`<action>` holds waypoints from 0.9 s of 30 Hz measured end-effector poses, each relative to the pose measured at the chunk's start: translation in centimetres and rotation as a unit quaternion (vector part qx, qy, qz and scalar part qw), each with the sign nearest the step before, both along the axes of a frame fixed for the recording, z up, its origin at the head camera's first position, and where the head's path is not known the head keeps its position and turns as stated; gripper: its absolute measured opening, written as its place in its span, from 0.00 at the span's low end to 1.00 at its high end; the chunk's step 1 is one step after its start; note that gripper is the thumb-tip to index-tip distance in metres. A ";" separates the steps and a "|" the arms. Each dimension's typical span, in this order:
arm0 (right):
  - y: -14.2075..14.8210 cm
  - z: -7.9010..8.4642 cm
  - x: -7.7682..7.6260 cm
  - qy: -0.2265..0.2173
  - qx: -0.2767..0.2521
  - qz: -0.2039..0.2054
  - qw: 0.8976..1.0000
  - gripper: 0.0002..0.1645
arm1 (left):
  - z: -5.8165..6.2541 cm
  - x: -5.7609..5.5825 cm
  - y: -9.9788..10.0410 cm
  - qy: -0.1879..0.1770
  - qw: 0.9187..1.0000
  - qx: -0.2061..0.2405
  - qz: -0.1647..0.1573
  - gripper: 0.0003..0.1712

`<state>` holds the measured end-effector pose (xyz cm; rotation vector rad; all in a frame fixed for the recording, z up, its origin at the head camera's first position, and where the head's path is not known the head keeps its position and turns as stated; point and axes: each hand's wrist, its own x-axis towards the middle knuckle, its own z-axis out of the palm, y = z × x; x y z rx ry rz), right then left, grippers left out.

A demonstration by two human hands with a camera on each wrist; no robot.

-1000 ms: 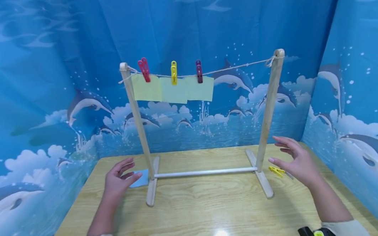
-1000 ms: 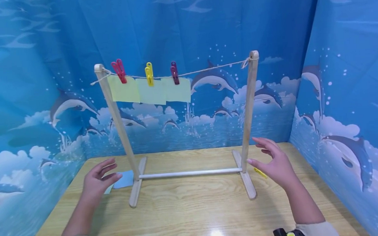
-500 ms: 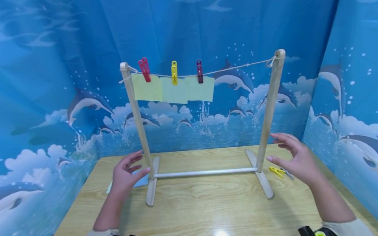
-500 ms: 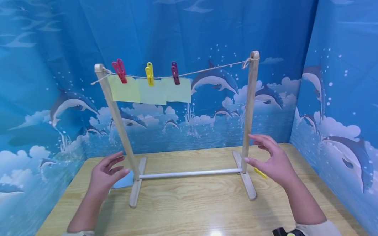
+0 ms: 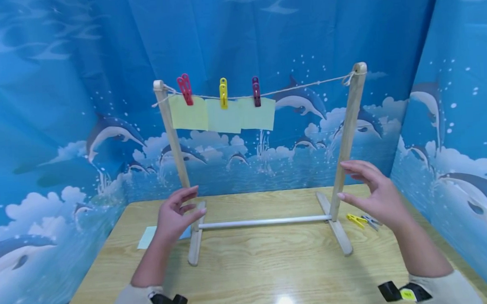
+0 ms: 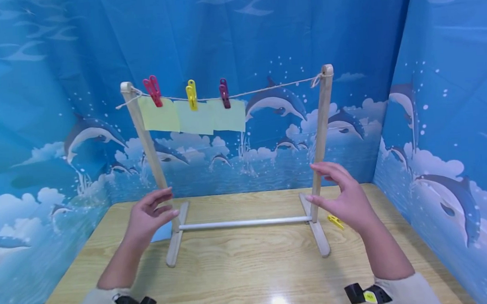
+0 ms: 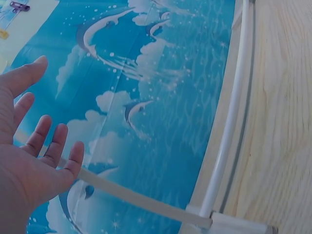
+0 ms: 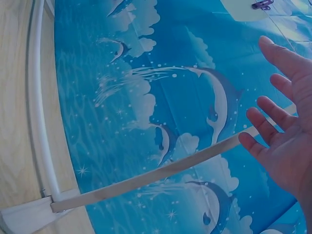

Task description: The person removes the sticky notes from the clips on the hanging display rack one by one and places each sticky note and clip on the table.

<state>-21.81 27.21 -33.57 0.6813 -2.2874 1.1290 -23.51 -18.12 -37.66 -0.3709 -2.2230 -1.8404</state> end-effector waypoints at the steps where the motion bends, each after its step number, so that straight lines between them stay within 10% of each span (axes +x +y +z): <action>1: -0.1 0.3 0.0 0.004 0.002 0.003 1.000 0.42 | 0.1 -0.1 0.2 0.002 1.000 0.002 -0.006 0.32; 27: -3.3 6.6 -1.6 0.069 0.018 0.099 0.993 0.38 | 2.9 -1.8 5.1 0.022 0.998 0.011 -0.066 0.29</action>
